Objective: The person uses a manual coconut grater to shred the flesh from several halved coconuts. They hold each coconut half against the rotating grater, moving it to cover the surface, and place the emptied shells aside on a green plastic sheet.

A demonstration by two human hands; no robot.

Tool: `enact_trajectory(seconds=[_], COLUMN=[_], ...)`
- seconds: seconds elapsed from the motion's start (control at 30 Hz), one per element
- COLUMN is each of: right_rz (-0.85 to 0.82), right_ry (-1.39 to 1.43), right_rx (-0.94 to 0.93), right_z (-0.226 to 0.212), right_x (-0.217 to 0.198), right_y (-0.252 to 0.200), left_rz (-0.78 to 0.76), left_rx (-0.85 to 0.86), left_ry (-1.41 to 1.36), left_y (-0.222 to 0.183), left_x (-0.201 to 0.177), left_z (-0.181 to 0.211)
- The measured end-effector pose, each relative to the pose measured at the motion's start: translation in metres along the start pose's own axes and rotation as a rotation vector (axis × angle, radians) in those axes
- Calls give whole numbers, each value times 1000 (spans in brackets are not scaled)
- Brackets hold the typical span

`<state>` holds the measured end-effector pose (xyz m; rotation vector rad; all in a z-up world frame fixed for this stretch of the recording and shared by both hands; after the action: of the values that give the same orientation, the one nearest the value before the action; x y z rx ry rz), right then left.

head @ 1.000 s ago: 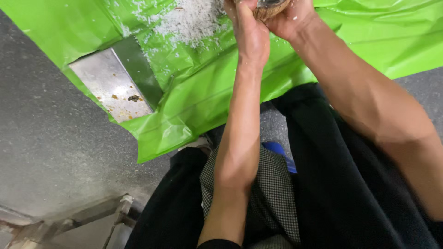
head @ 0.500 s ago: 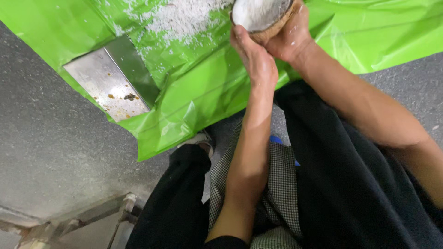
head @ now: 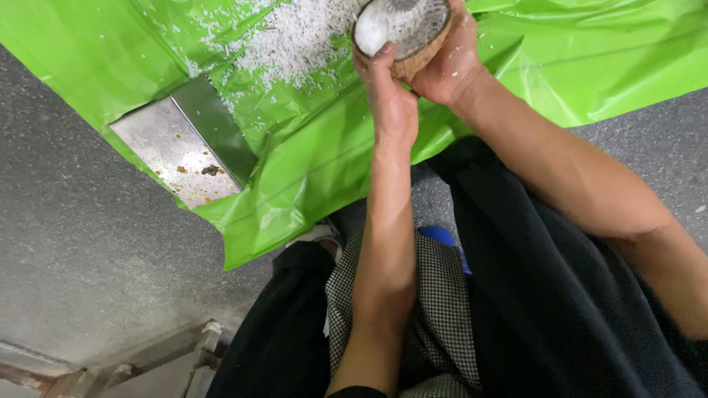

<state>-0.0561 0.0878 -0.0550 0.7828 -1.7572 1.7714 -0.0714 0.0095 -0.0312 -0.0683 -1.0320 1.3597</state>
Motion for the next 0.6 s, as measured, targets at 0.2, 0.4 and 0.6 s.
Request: enact_trajectory(seconds=[0.2,0.4,0.6], right_rz=[-67,-139,-148], right_ry=[6,-40,-124], right_rx=[35,32,17], right_z=[4,3,-5], right_x=[6,13,22], right_y=[15,21,28], left_rz=[-4,-19,-60], left_rx=[25,55,135], left_ry=[-16,-43,-73], left_y=[7,17,25], left_x=[-2,5,12], left_z=[7,12,21])
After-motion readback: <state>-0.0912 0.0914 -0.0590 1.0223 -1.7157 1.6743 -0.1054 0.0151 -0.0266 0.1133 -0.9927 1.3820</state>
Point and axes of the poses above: each hand's wrist, its own y-axis towards the middle knuckle, its own x-axis out of the palm, z = x × y, the point moved 10 cm from there along y, towards the middle knuckle
